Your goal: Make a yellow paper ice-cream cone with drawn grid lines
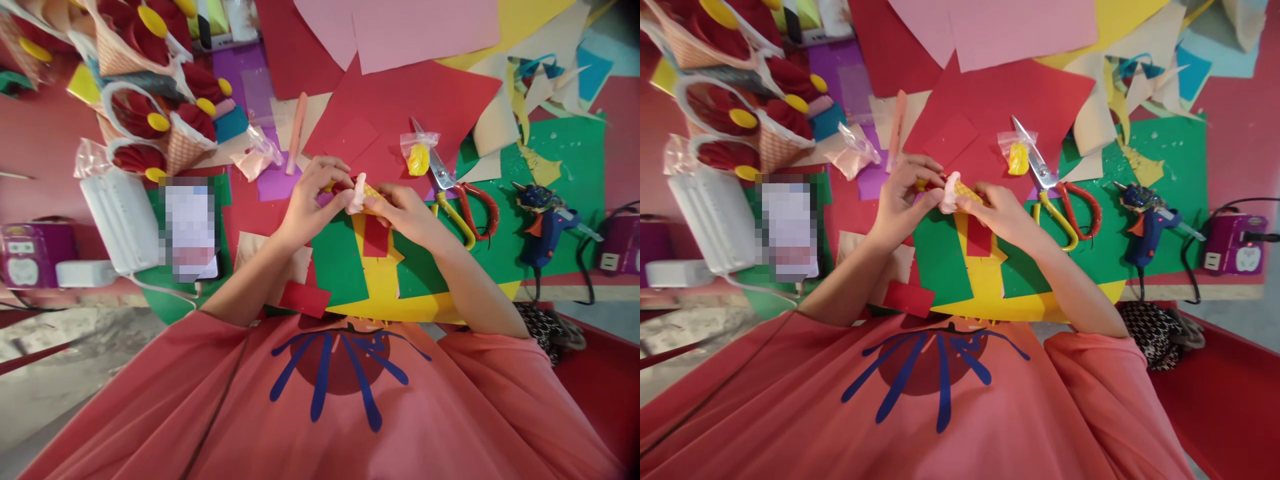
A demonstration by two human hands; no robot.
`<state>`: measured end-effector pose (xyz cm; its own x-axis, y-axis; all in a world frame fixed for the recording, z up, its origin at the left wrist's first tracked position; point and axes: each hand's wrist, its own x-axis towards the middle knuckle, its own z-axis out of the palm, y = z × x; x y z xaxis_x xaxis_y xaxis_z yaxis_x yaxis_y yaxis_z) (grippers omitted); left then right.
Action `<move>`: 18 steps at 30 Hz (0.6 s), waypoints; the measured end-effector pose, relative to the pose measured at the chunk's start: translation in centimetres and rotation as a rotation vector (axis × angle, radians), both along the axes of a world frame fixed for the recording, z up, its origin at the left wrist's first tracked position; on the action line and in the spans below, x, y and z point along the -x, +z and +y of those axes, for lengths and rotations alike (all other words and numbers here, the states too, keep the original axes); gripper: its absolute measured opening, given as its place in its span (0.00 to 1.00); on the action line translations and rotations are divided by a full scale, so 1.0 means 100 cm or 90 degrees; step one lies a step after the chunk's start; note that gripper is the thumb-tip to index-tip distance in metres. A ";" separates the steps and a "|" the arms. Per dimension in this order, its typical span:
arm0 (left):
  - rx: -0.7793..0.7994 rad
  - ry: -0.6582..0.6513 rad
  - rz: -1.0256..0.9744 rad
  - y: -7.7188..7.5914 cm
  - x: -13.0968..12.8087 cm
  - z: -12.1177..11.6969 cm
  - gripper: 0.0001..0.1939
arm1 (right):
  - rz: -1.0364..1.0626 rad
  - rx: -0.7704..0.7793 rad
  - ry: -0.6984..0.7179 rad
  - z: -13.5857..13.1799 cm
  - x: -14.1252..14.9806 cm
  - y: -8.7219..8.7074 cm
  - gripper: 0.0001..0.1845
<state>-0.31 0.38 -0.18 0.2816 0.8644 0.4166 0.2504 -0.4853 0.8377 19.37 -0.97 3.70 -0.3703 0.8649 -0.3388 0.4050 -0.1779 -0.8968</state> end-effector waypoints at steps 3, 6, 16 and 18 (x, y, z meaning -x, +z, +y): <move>0.018 0.001 -0.015 -0.003 0.002 0.002 0.09 | 0.052 0.047 0.013 0.001 -0.002 0.000 0.25; 0.028 0.000 -0.023 -0.006 0.003 0.003 0.12 | 0.086 0.081 0.016 0.002 -0.004 -0.001 0.21; 0.004 -0.029 -0.009 -0.005 0.001 -0.001 0.07 | 0.034 0.067 -0.009 0.002 -0.004 -0.001 0.28; 0.005 -0.032 -0.007 -0.005 0.001 -0.002 0.07 | 0.025 0.038 -0.015 0.001 -0.002 0.000 0.29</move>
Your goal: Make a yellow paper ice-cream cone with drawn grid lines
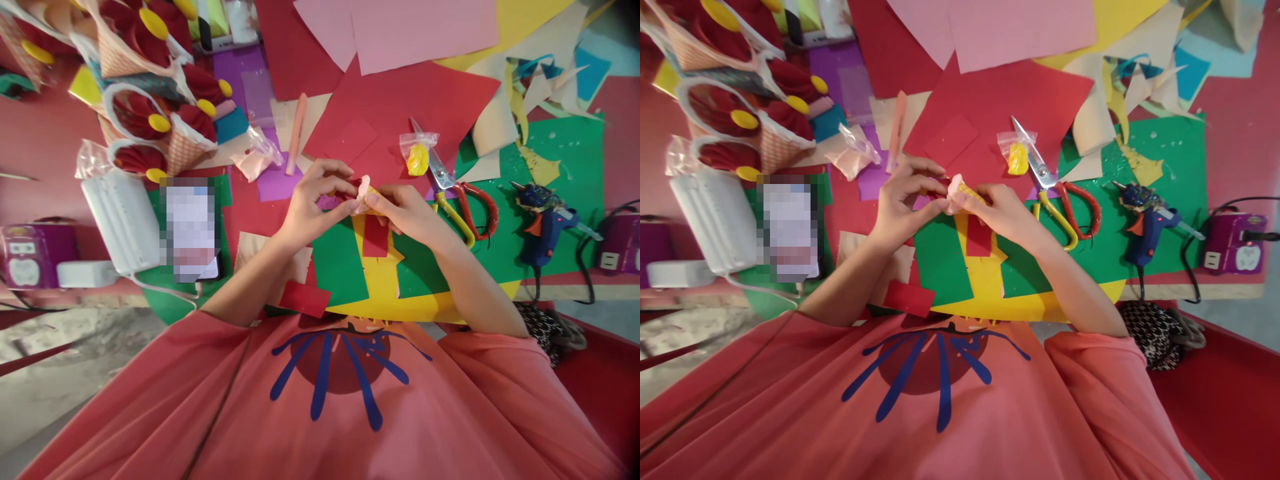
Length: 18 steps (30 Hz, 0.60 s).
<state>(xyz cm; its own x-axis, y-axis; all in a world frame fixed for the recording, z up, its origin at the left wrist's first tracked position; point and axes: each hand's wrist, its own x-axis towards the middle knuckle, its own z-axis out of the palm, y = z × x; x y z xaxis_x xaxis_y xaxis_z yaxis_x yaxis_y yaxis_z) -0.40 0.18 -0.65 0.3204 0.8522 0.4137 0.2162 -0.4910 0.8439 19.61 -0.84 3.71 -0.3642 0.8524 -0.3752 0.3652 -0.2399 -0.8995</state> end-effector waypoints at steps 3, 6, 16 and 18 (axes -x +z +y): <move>-0.007 -0.001 0.005 0.001 0.000 -0.001 0.06 | -0.017 -0.022 -0.004 -0.001 0.002 0.001 0.29; 0.000 0.006 0.009 0.002 -0.001 -0.002 0.07 | -0.040 -0.033 -0.007 -0.002 0.003 0.001 0.29; 0.009 0.007 0.022 0.005 0.000 -0.002 0.07 | -0.069 -0.092 0.014 -0.004 0.002 -0.001 0.30; 0.008 0.008 0.016 0.004 0.000 -0.002 0.07 | -0.065 -0.098 0.014 -0.004 0.002 -0.001 0.30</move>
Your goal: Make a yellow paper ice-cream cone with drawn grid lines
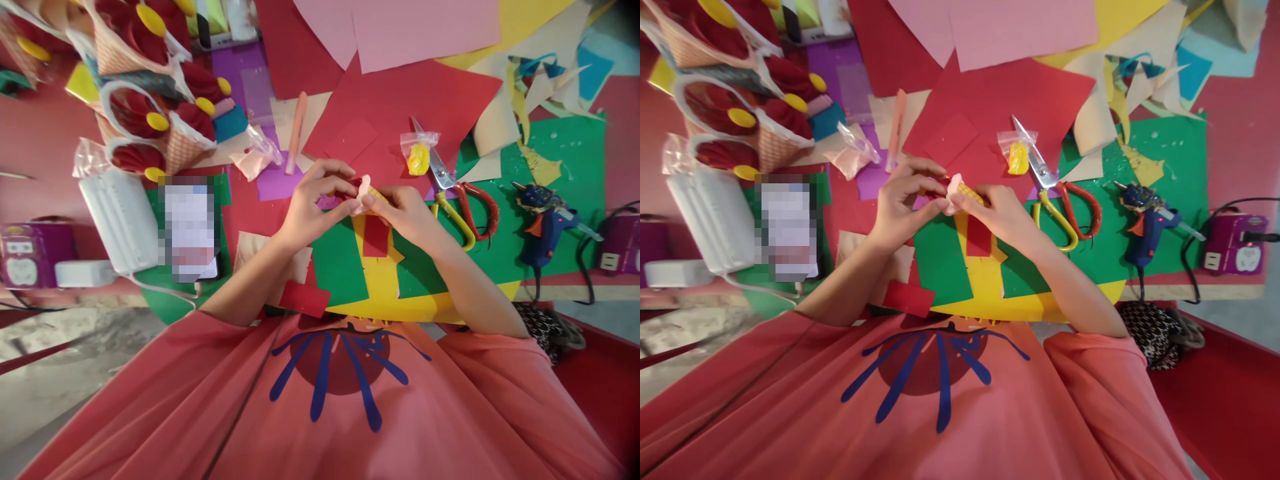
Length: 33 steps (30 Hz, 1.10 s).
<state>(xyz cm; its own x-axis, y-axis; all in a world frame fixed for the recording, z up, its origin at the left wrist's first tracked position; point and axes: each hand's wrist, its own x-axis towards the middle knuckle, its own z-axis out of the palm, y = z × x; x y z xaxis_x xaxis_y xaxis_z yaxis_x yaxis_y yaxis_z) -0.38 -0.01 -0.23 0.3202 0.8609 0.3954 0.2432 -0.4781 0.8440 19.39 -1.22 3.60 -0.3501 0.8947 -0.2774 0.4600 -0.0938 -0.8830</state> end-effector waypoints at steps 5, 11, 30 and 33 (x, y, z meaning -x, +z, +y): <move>-0.009 -0.004 -0.016 0.000 0.000 0.001 0.06 | -0.006 0.000 0.001 0.000 0.000 0.002 0.30; 0.015 0.008 -0.028 -0.002 0.000 0.001 0.08 | -0.024 0.013 -0.004 0.000 0.002 0.004 0.31; 0.062 0.046 -0.058 -0.006 0.000 0.003 0.12 | 0.049 0.072 0.013 0.000 -0.001 -0.001 0.21; 0.026 0.046 -0.042 -0.003 0.001 0.003 0.12 | 0.088 0.116 0.001 0.001 -0.002 -0.001 0.21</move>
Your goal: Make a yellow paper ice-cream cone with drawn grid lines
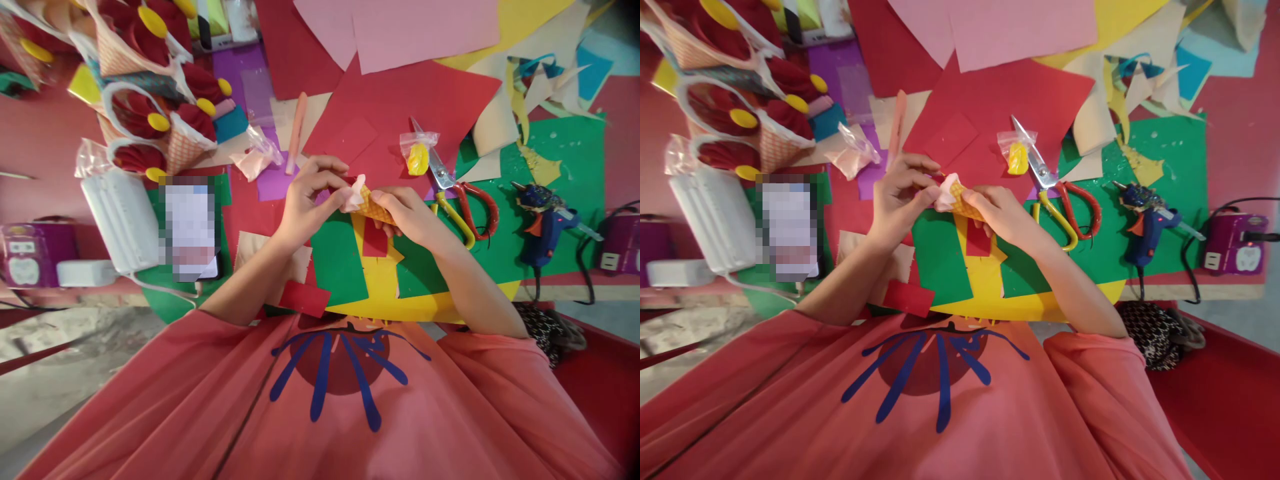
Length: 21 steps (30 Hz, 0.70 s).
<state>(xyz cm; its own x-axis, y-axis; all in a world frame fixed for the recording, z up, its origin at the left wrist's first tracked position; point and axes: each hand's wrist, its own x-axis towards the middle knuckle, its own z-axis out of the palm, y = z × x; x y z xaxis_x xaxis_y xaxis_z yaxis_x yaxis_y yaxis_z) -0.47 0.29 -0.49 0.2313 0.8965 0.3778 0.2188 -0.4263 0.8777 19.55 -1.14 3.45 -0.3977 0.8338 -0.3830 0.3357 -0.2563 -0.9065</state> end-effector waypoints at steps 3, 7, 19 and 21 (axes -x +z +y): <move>-0.037 0.002 0.010 0.003 -0.001 -0.002 0.11 | 0.009 0.013 0.003 0.001 0.000 0.000 0.23; -0.054 0.012 -0.007 0.004 -0.002 -0.003 0.11 | 0.004 -0.016 -0.021 0.000 0.001 -0.001 0.21; -0.036 -0.005 -0.018 0.003 0.000 -0.003 0.13 | -0.066 -0.115 -0.016 -0.005 0.003 -0.001 0.22; -0.055 -0.018 -0.013 0.003 0.000 -0.002 0.11 | -0.088 -0.133 -0.005 -0.005 0.004 0.002 0.26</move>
